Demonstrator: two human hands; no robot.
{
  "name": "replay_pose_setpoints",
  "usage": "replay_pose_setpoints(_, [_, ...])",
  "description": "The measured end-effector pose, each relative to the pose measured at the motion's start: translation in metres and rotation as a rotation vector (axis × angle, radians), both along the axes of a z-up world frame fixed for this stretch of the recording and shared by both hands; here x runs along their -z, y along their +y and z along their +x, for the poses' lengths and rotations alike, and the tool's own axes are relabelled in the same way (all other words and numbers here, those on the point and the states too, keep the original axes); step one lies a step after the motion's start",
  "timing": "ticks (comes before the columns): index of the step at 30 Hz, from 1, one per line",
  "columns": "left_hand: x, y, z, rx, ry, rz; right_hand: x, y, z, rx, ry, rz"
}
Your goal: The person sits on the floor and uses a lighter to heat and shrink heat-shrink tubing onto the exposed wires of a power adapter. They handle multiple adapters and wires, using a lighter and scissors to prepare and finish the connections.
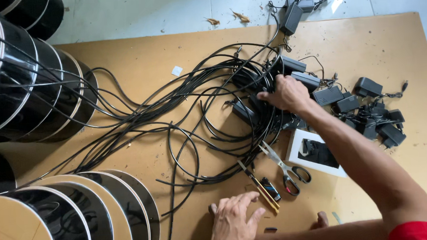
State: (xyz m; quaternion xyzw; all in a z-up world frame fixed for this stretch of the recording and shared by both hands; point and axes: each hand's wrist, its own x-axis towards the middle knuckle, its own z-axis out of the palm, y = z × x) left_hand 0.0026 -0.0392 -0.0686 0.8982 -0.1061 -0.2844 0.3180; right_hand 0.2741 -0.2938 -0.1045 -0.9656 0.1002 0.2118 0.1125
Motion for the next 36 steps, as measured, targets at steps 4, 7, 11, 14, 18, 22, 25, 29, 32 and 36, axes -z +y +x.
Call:
replay_pose_setpoints(4, [0.015, 0.001, -0.004, 0.023, -0.133, -0.031, 0.022, 0.013, 0.002, 0.003, -0.056, -0.151])
replay_pose_setpoints(7, [0.025, 0.002, -0.007, 0.021, -0.194, -0.096, 0.048, 0.009, 0.008, -0.031, -0.169, -0.137])
replay_pose_setpoints(11, [0.046, 0.007, -0.016, 0.033, -0.311, -0.132, 0.072, -0.007, 0.022, -0.026, -0.169, 0.006])
replay_pose_setpoints(14, [0.05, 0.011, -0.015, 0.021, -0.316, -0.142, 0.058, -0.01, 0.03, -0.079, -0.221, 0.066])
replay_pose_setpoints(18, [0.046, 0.017, -0.009, -0.037, -0.455, -0.154, -0.001, 0.0, 0.041, 0.166, -0.313, 0.562])
replay_pose_setpoints(22, [0.031, 0.021, 0.006, -0.061, -0.362, -0.108, -0.012, 0.007, 0.055, 0.127, -0.339, 0.582])
replay_pose_setpoints(25, [0.024, 0.026, 0.023, -0.017, -0.4, -0.103, 0.028, 0.006, 0.041, 0.078, -0.389, 0.582])
replay_pose_setpoints(29, [-0.005, 0.02, 0.068, 0.023, -0.11, -0.026, 0.03, 0.027, 0.002, 0.392, -0.233, 0.574])
replay_pose_setpoints(32, [0.002, 0.006, 0.109, -0.03, -0.116, -0.135, 0.031, 0.035, -0.014, 0.506, -0.223, 0.722])
replay_pose_setpoints(36, [0.024, -0.012, 0.152, -0.277, -0.129, -0.268, 0.016, 0.061, -0.05, 0.446, -0.29, 0.931])
